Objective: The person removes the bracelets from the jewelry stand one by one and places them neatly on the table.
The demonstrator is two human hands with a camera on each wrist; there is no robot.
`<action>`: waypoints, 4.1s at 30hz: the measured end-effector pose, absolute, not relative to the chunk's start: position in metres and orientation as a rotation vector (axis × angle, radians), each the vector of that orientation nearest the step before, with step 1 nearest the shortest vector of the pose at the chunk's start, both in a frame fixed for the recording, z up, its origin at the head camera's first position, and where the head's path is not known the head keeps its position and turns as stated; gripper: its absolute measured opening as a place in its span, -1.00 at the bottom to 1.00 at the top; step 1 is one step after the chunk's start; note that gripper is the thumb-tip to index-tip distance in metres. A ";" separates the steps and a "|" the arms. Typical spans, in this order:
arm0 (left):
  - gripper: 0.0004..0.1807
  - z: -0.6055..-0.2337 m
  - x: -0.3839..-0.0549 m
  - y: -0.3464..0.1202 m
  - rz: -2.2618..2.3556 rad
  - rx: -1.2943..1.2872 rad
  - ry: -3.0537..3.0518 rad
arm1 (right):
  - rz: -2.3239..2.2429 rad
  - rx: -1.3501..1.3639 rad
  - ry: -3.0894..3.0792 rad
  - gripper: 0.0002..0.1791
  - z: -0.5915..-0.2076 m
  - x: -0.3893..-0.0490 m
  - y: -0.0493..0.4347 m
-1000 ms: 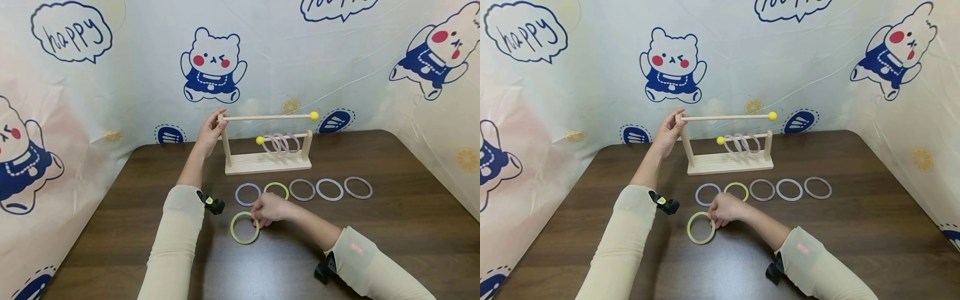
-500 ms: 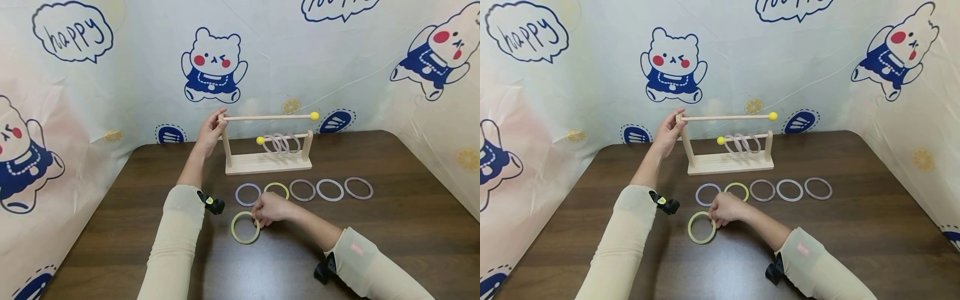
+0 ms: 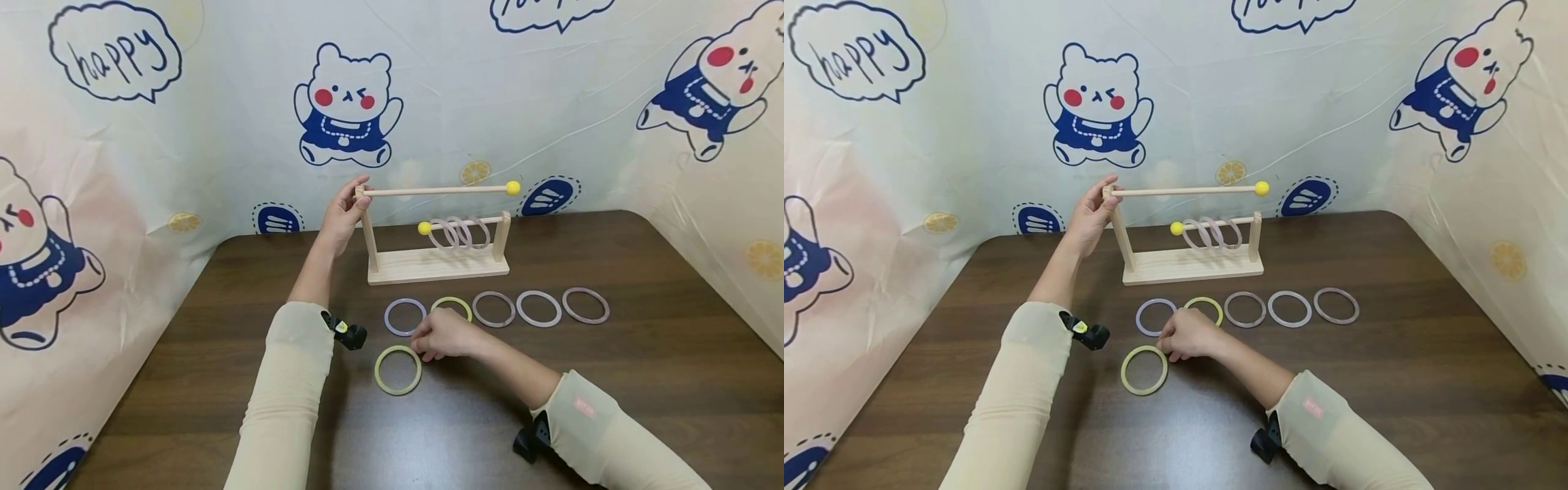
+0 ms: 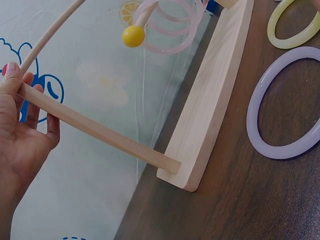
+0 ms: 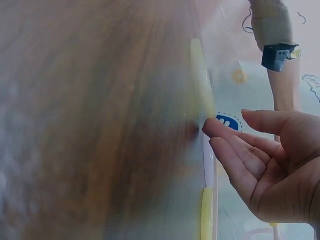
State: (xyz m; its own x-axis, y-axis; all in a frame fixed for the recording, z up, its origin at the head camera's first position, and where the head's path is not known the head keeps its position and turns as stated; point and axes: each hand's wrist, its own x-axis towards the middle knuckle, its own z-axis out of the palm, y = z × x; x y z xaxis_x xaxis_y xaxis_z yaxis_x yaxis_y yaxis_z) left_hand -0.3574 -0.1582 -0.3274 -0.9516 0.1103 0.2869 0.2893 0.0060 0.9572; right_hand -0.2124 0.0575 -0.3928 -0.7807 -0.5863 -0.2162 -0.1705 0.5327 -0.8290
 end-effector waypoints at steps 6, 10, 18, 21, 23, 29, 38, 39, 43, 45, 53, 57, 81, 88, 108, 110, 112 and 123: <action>-0.53 -0.327 -0.357 -0.158 -2.079 -0.415 -2.137 | -1.212 -0.600 2.262 -0.85 -0.392 -0.213 0.060; -0.53 -0.327 -0.358 -0.158 -2.075 -0.422 -2.138 | -1.230 -0.589 2.221 -0.84 -0.393 -0.212 0.060; -0.52 -0.326 -0.357 -0.158 -2.081 -0.428 -2.136 | -1.237 -0.587 2.196 -0.83 -0.393 -0.215 0.062; -0.53 -0.326 -0.357 -0.158 -2.080 -0.431 -2.131 | -1.234 -0.580 2.205 -0.81 -0.391 -0.218 0.064; -0.53 -0.326 -0.357 -0.158 -2.079 -0.432 -2.127 | -1.236 -0.569 2.218 -0.81 -0.389 -0.220 0.066; -0.53 -0.327 -0.357 -0.158 -2.076 -0.432 -2.127 | -1.260 -0.531 2.256 -0.81 -0.377 -0.227 0.072; -0.52 -0.327 -0.357 -0.157 -2.088 -0.432 -2.124 | -1.323 -0.505 2.279 -0.74 -0.360 -0.241 0.084; -0.52 -0.327 -0.357 -0.157 -2.089 -0.433 -2.122 | -1.334 -0.504 2.281 -0.74 -0.359 -0.243 0.086; -0.52 -0.328 -0.358 -0.157 -2.092 -0.440 -2.116 | -1.353 -0.492 2.328 -0.73 -0.352 -0.249 0.089; -0.51 -0.328 -0.359 -0.157 -2.098 -0.445 -2.109 | -1.356 -0.484 2.366 -0.73 -0.350 -0.252 0.091; -0.53 -0.327 -0.359 -0.157 -2.090 -0.442 -2.105 | -1.339 -0.483 2.549 -0.69 -0.345 -0.263 0.097; -0.53 -0.327 -0.358 -0.157 -2.087 -0.446 -2.101 | -1.286 -0.491 2.649 -0.67 -0.344 -0.267 0.100; -0.53 -0.327 -0.357 -0.157 -2.097 -0.438 -2.109 | -1.824 -0.281 2.812 -0.69 -0.357 -0.292 0.108; -0.52 -0.327 -0.357 -0.157 -2.097 -0.442 -2.112 | -1.800 -0.288 2.880 -0.71 -0.362 -0.297 0.108; -0.52 -0.327 -0.357 -0.159 -2.081 -0.452 -2.105 | -1.522 -0.262 3.234 -0.76 -0.374 -0.305 0.102; -0.52 -0.327 -0.357 -0.158 -2.082 -0.449 -2.107 | -1.510 -0.240 3.234 -0.76 -0.376 -0.307 0.102; -0.51 -0.326 -0.356 -0.158 -2.081 -0.449 -2.110 | -1.502 -0.223 3.226 -0.74 -0.378 -0.309 0.101; -0.51 -0.326 -0.356 -0.156 -2.082 -0.458 -2.114 | -1.503 -0.206 3.249 -0.78 -0.384 -0.316 0.094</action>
